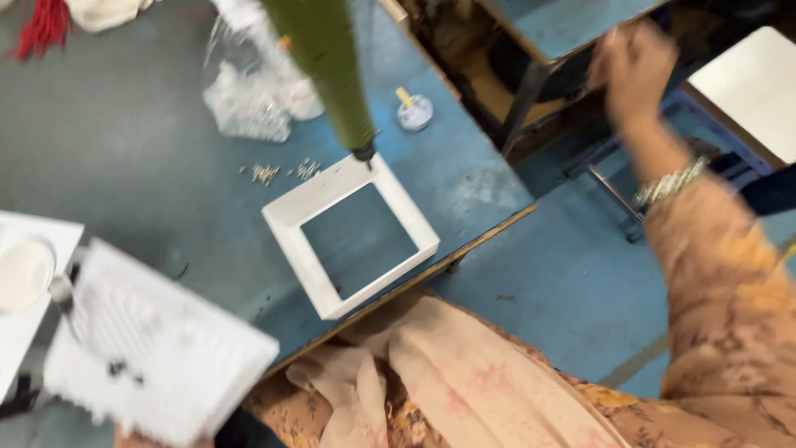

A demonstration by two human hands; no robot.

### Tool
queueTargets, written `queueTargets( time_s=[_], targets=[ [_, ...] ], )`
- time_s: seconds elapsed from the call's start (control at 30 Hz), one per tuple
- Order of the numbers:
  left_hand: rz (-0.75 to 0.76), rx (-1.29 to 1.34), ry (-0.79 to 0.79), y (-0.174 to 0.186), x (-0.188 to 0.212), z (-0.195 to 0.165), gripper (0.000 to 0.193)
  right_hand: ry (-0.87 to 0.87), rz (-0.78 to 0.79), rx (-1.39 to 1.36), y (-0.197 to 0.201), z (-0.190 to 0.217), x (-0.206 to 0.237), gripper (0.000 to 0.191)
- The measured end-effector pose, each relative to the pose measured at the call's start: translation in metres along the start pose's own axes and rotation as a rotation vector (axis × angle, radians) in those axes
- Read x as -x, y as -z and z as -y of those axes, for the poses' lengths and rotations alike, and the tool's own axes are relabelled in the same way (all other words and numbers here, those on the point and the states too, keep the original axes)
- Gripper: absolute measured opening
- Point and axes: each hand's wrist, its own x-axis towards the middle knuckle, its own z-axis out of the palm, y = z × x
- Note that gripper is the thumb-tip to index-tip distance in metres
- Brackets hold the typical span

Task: The person assembles a dual recessed LED light fixture. They place LED modules into a white housing, attach a backplate, and secure components with screws using a power drill. The finished unit is placed into a blue crate with other completed fixtures.

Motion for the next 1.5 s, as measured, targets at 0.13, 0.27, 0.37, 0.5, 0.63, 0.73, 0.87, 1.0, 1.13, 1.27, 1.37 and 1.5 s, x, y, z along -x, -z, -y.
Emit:
queueTargets(
  time_s=[0.13, 0.27, 0.37, 0.5, 0.63, 0.73, 0.87, 1.0, 1.13, 1.27, 1.37, 1.5],
  targets=[
    [-0.052, -0.032, 0.057, 0.012, 0.037, 0.0, 0.049, -0.332, 0.366, 0.608, 0.069, -0.07, -0.11, 0.025],
    [-0.058, -0.011, 0.123, 0.004, 0.037, 0.011, 0.046, -0.433, 0.588, 0.806, 0.082, -0.076, -0.146, 0.026],
    [-0.026, 0.049, 0.151, 0.005, 0.047, 0.011, 0.044, -0.301, 0.639, 0.63, 0.063, -0.058, -0.13, 0.032],
    [0.032, 0.204, 0.227, -0.014, 0.05, 0.032, 0.042, -0.109, 0.916, -0.114, 0.022, 0.016, -0.053, 0.043],
    [0.011, 0.258, 0.221, -0.048, 0.044, 0.059, 0.034, 0.014, 1.448, -0.59, -0.019, 0.132, 0.061, 0.055],
    [0.038, 0.205, 0.19, -0.071, 0.053, 0.066, 0.031, 0.043, 1.118, -0.604, -0.071, 0.207, 0.104, 0.041],
    [0.201, 0.192, 0.089, -0.089, 0.07, 0.06, 0.031, 0.257, 0.811, -0.526, -0.107, 0.26, 0.082, 0.036],
    [0.257, 0.158, -0.02, -0.097, 0.082, 0.056, 0.032, 0.396, 0.832, -0.454, -0.149, 0.28, 0.056, 0.051],
    [0.272, 0.113, -0.003, -0.099, 0.082, 0.054, 0.034, 0.484, 0.786, -0.365, -0.173, 0.293, 0.048, 0.046],
    [0.316, 0.128, 0.04, -0.107, 0.079, 0.053, 0.034, 0.528, 0.738, -0.326, -0.172, 0.312, 0.048, 0.033],
    [0.334, 0.164, 0.093, -0.117, 0.077, 0.057, 0.033, 0.507, 0.68, -0.463, -0.167, 0.324, 0.051, 0.013],
    [0.303, 0.219, 0.123, -0.122, 0.073, 0.067, 0.032, 0.29, 0.808, -0.698, -0.17, 0.329, 0.051, 0.014]
  ],
)
